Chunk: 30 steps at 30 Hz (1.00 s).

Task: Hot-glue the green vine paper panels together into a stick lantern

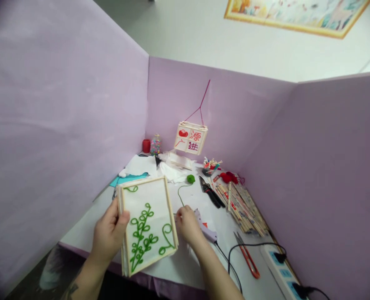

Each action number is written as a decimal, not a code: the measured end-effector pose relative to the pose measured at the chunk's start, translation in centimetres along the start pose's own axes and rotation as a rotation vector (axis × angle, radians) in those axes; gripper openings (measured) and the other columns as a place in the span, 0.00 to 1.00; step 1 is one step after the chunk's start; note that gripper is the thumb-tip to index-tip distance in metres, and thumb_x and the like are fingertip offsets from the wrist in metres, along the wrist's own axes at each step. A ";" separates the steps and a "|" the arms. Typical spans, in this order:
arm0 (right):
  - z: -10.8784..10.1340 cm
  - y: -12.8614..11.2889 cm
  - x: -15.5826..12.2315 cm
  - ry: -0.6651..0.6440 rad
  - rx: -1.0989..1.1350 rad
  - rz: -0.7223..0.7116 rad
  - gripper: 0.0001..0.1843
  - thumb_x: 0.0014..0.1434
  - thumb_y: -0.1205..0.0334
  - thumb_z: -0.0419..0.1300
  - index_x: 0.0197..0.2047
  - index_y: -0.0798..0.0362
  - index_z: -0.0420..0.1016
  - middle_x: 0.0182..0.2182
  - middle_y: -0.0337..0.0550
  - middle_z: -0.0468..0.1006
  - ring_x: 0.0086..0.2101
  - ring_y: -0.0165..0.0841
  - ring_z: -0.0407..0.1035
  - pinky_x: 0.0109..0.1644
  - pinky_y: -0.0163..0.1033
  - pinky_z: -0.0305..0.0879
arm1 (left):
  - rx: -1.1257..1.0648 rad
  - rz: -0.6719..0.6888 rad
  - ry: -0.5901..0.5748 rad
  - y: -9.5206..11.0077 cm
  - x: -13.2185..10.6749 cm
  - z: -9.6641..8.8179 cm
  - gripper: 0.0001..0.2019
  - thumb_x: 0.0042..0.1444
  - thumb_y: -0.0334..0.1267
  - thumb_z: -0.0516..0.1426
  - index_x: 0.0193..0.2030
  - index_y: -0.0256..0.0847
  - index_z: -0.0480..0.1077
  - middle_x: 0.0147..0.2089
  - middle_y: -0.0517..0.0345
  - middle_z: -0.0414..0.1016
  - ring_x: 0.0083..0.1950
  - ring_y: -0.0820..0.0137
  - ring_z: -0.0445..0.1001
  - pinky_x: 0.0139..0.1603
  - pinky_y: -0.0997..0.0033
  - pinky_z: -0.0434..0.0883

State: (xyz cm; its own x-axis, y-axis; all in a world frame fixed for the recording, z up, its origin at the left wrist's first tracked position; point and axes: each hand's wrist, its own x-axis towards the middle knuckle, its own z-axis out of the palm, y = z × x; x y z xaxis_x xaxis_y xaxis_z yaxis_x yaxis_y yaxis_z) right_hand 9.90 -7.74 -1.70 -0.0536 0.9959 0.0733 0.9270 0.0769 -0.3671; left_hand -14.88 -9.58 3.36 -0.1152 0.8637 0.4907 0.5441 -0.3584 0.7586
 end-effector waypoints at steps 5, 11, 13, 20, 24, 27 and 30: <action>-3.4 1.9 -1.0 0.222 0.312 0.064 0.10 0.60 0.62 0.52 0.31 0.51 0.72 0.31 0.42 0.74 0.33 0.36 0.69 0.38 0.38 0.65 | 0.056 -0.032 0.055 0.1 0.7 -0.7 0.32 0.62 0.54 0.50 0.64 0.31 0.65 0.32 0.56 0.79 0.27 0.69 0.74 0.27 0.74 0.69; -0.4 0.0 0.0 -0.079 0.056 -0.078 0.10 0.54 0.72 0.58 0.36 0.52 0.79 0.41 0.48 0.76 0.45 0.41 0.66 0.51 0.43 0.60 | 0.189 -0.094 0.166 -1.1 1.3 -2.6 0.30 0.60 0.55 0.50 0.63 0.37 0.67 0.34 0.57 0.78 0.31 0.67 0.75 0.31 0.72 0.69; 1.2 -0.6 0.5 -0.100 0.044 -0.102 0.11 0.53 0.72 0.59 0.37 0.52 0.79 0.41 0.49 0.76 0.46 0.42 0.66 0.50 0.43 0.60 | 0.242 -0.084 0.172 -1.3 1.0 -2.7 0.30 0.60 0.54 0.50 0.63 0.37 0.67 0.30 0.59 0.76 0.28 0.67 0.74 0.30 0.72 0.69; -1.0 -0.7 0.6 0.060 0.126 0.037 0.10 0.59 0.71 0.51 0.31 0.53 0.72 0.34 0.49 0.74 0.38 0.39 0.67 0.44 0.43 0.63 | 0.226 -0.018 0.116 -0.4 0.1 -1.2 0.31 0.61 0.53 0.49 0.64 0.33 0.65 0.30 0.58 0.78 0.26 0.68 0.74 0.30 0.72 0.72; -6.6 -3.6 -2.0 0.322 0.538 0.103 0.10 0.63 0.56 0.52 0.33 0.50 0.68 0.29 0.41 0.71 0.32 0.35 0.66 0.35 0.38 0.64 | 0.176 0.116 0.056 0.8 -0.7 1.8 0.30 0.63 0.51 0.49 0.65 0.30 0.64 0.40 0.49 0.82 0.33 0.65 0.80 0.35 0.70 0.76; -8.7 -7.3 -3.4 0.311 0.773 0.023 0.10 0.58 0.55 0.56 0.29 0.50 0.67 0.25 0.37 0.68 0.28 0.31 0.63 0.31 0.35 0.61 | 0.154 0.181 0.036 1.7 -1.7 4.2 0.29 0.65 0.50 0.49 0.65 0.31 0.63 0.48 0.42 0.81 0.40 0.61 0.81 0.38 0.68 0.77; -8.5 -9.7 -3.2 0.321 0.870 0.081 0.09 0.53 0.55 0.57 0.27 0.51 0.66 0.23 0.35 0.66 0.25 0.29 0.61 0.29 0.34 0.58 | 0.130 0.215 0.042 2.2 -2.6 5.8 0.29 0.66 0.49 0.49 0.66 0.30 0.62 0.50 0.40 0.80 0.40 0.61 0.82 0.37 0.68 0.78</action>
State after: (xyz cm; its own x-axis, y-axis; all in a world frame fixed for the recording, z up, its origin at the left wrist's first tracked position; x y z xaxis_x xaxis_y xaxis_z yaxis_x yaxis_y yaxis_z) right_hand 4.20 -12.04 9.51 0.2244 0.9487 0.2227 0.3121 0.1465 -0.9387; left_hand -8.55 -10.60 1.25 -0.0184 0.7564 0.6539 0.6615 -0.4812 0.5752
